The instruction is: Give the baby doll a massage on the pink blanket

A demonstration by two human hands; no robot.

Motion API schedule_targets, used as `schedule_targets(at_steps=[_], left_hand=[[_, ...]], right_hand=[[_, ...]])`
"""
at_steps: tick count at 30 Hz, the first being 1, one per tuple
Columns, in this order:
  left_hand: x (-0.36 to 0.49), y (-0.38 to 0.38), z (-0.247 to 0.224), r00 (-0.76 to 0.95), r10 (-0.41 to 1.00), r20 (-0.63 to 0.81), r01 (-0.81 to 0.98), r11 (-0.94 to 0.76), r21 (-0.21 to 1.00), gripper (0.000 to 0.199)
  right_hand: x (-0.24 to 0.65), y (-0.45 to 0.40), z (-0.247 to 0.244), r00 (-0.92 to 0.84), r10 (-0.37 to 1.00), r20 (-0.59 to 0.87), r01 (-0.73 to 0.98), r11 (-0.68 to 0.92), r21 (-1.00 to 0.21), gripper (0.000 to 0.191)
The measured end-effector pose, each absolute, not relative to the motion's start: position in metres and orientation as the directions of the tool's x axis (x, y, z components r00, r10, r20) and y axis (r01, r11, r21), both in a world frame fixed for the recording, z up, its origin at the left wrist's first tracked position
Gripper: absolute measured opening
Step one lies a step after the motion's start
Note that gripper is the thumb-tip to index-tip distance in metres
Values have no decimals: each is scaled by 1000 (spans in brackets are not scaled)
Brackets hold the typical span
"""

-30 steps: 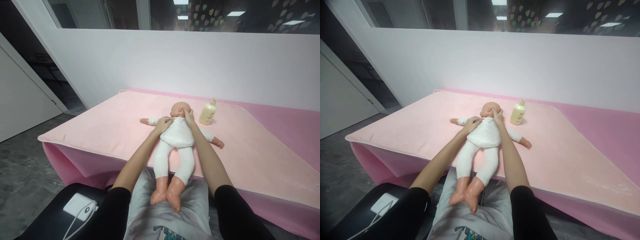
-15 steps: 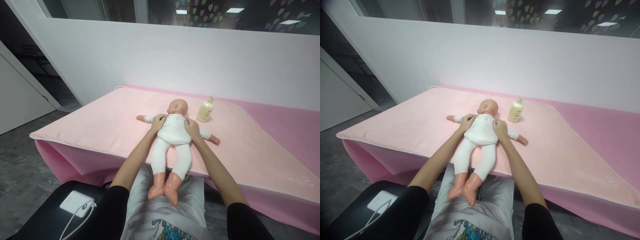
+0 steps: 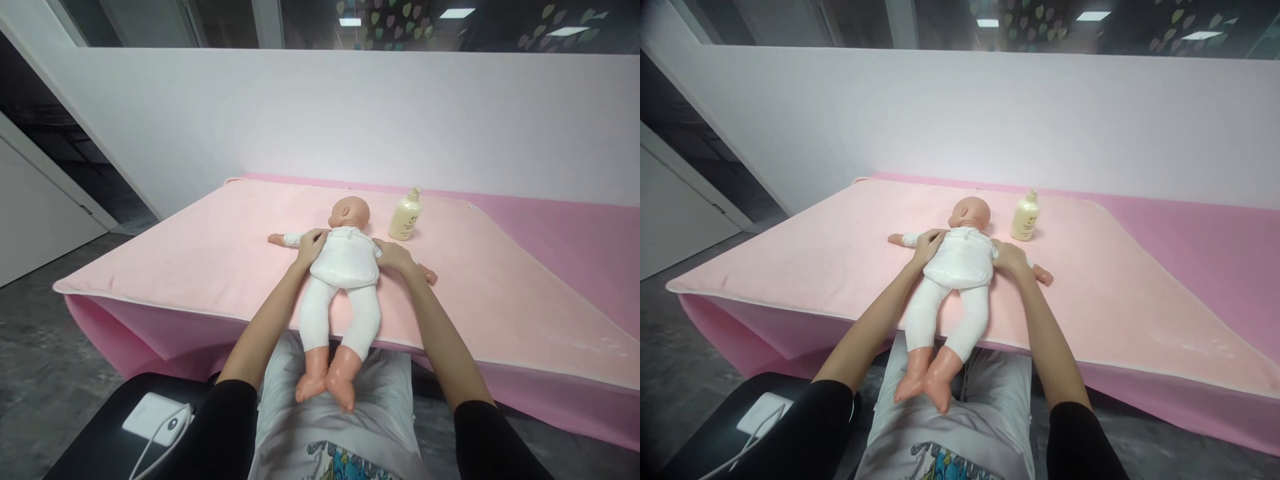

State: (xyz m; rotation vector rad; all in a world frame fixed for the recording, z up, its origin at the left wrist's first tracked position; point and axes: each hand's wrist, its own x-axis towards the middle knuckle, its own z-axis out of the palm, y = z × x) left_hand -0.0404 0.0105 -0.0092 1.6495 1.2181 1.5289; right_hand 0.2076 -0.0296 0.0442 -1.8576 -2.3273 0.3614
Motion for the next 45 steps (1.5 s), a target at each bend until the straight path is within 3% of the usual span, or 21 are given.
schedule_targets(at_steps=[8, 19, 26, 37, 45], left_hand=[[-38, 4, -5, -18, 879, 476, 252, -457, 853, 22], [-41, 10, -12, 52, 822, 568, 369, -544, 754, 27], [-39, 7, -8, 14, 857, 515, 298, -495, 816, 24], [-43, 14, -16, 85, 807, 584, 452, -554, 699, 29], [-43, 13, -14, 93, 805, 586, 487, -550, 678, 29]], right_hand=[[208, -13, 21, -25, 970, 241, 991, 56, -123, 49], [205, -13, 14, -65, 981, 184, 994, 81, -80, 46], [207, -12, 12, -73, 980, 187, 992, 91, -87, 47], [206, -14, 14, -76, 982, 173, 994, 88, -64, 48], [206, -16, 15, -83, 981, 175, 994, 94, -55, 48]])
